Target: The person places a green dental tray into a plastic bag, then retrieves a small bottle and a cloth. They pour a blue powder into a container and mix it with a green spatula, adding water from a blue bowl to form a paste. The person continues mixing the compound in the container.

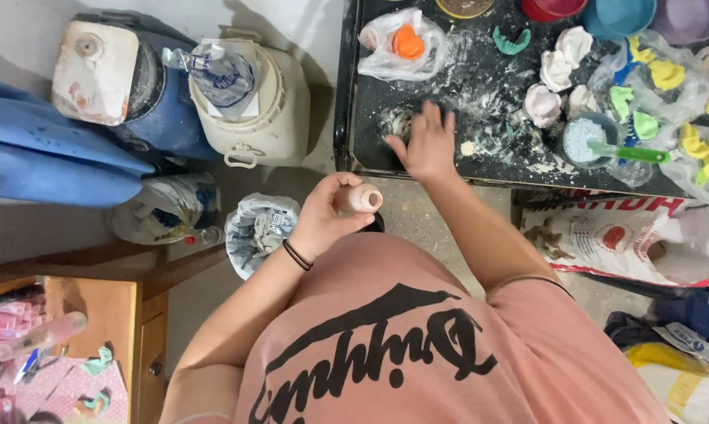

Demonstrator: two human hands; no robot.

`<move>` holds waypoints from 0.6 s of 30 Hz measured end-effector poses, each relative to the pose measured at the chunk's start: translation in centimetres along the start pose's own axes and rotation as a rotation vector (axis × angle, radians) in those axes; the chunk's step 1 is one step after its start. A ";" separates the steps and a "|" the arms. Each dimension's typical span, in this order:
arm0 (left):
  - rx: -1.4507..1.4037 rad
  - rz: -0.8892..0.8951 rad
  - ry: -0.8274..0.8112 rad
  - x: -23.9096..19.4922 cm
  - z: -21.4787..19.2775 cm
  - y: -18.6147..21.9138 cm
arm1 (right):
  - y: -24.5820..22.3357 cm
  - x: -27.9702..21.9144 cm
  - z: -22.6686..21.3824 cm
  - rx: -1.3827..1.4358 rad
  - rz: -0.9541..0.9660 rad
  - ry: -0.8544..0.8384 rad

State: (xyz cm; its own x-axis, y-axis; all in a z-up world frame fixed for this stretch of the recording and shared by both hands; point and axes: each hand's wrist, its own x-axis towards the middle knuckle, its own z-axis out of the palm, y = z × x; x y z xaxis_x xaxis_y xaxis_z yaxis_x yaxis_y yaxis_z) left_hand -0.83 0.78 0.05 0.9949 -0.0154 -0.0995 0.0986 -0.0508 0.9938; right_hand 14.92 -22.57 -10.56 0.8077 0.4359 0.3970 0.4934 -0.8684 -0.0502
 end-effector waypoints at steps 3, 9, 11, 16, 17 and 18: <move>0.017 0.026 0.002 -0.5 -0.2 0.5 | -1.1 2.0 -2.4 0.250 -0.056 -0.306; -0.022 -0.002 0.070 -2.2 -2.7 0.2 | 0.0 -4.5 -6.2 0.256 -0.007 -0.115; -0.131 -0.007 0.108 -3.2 -4.3 0.4 | 1.1 -6.3 -7.6 0.249 0.105 -0.124; -0.274 0.076 0.364 -6.8 -9.1 -0.4 | 1.9 -6.7 -4.2 0.315 -0.062 0.045; -0.304 0.108 0.414 -7.7 -10.5 -0.9 | 1.1 -5.4 -3.2 0.358 -0.064 0.090; -0.301 0.122 0.490 -8.6 -11.5 -1.0 | -1.3 -3.6 -3.4 0.395 -0.131 0.085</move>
State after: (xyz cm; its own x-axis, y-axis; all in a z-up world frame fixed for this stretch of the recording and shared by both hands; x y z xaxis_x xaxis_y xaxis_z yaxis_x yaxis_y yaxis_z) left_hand -9.29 12.44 0.45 0.8860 0.4633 -0.0202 -0.0871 0.2091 0.9740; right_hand 10.23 -23.79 -8.84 0.7083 0.5013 0.4970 0.6895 -0.6424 -0.3347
